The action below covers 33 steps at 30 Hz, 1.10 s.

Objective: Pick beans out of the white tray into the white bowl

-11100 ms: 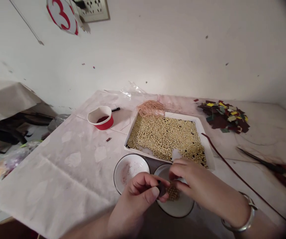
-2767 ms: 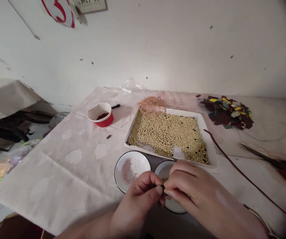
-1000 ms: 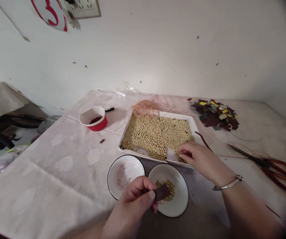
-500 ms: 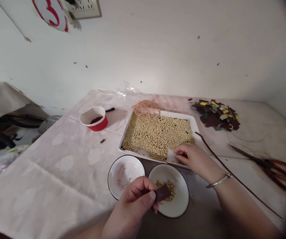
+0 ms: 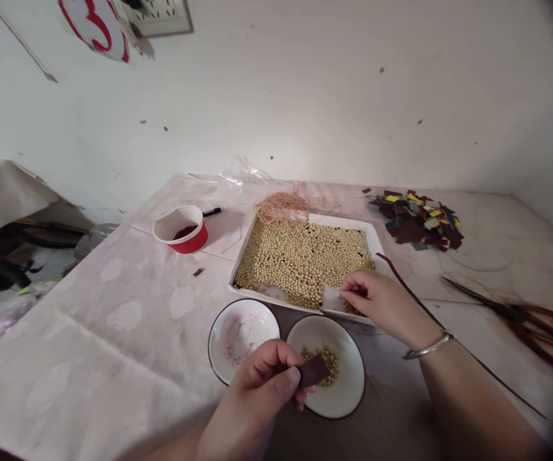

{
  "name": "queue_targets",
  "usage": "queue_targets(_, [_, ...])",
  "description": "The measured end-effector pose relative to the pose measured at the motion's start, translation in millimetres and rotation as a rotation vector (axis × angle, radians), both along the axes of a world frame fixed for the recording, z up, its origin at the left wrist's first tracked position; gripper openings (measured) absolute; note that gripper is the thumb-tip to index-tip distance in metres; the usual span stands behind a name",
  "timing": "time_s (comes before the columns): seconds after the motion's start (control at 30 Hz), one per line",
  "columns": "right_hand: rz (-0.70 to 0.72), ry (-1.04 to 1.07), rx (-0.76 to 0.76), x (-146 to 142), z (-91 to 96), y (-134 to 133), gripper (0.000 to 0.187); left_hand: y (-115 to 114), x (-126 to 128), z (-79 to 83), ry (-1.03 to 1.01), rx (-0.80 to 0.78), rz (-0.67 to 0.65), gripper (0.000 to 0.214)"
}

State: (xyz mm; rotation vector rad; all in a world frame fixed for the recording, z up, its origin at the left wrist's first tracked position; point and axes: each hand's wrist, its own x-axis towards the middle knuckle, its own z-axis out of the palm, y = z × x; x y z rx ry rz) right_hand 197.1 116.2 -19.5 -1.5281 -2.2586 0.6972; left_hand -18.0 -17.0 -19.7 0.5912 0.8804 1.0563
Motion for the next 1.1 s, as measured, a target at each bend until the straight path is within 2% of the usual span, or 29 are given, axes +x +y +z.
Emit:
queue_targets(0.1, [-0.039,0.061,0.020,-0.6,19.6,-9.4,0.009,0.4,-0.9,-0.3,-0.001,-0.003,-0.005,0.026])
queue_targets(0.2, [0.001,0.167,0.069,-9.8,45.7,-33.0,0.011,0.7,-2.6,-1.1,0.025,0.012,-0.024,0.026])
queue_targets(0.3, [0.235,0.242,0.111,-27.0,66.0,-64.8,0.014,0.9,-3.7,-0.7,0.051,0.031,-0.052,0.024])
queue_targets(0.37, [0.326,0.200,0.107,-39.4,71.3,-82.6,0.015,1.0,-3.6,0.5,0.037,0.028,-0.060,0.021])
queue_targets(0.5, [0.413,0.105,0.149,-56.0,67.0,-96.5,0.017,1.3,-2.9,1.9,0.015,-0.007,-0.065,0.019])
queue_targets(0.7, [0.386,0.036,0.064,-54.8,59.3,-90.7,0.016,1.4,-3.7,-4.0,0.012,0.031,-0.071,0.021])
queue_targets(0.83, [0.352,0.024,0.063,-52.1,58.7,-89.6,0.017,1.3,-3.5,-3.9,-0.019,0.027,-0.057,0.025])
queue_targets(1.1, [0.373,0.037,0.059,-55.4,58.3,-92.0,0.017,0.2,-5.6,-3.6,0.022,0.026,-0.071,0.021])
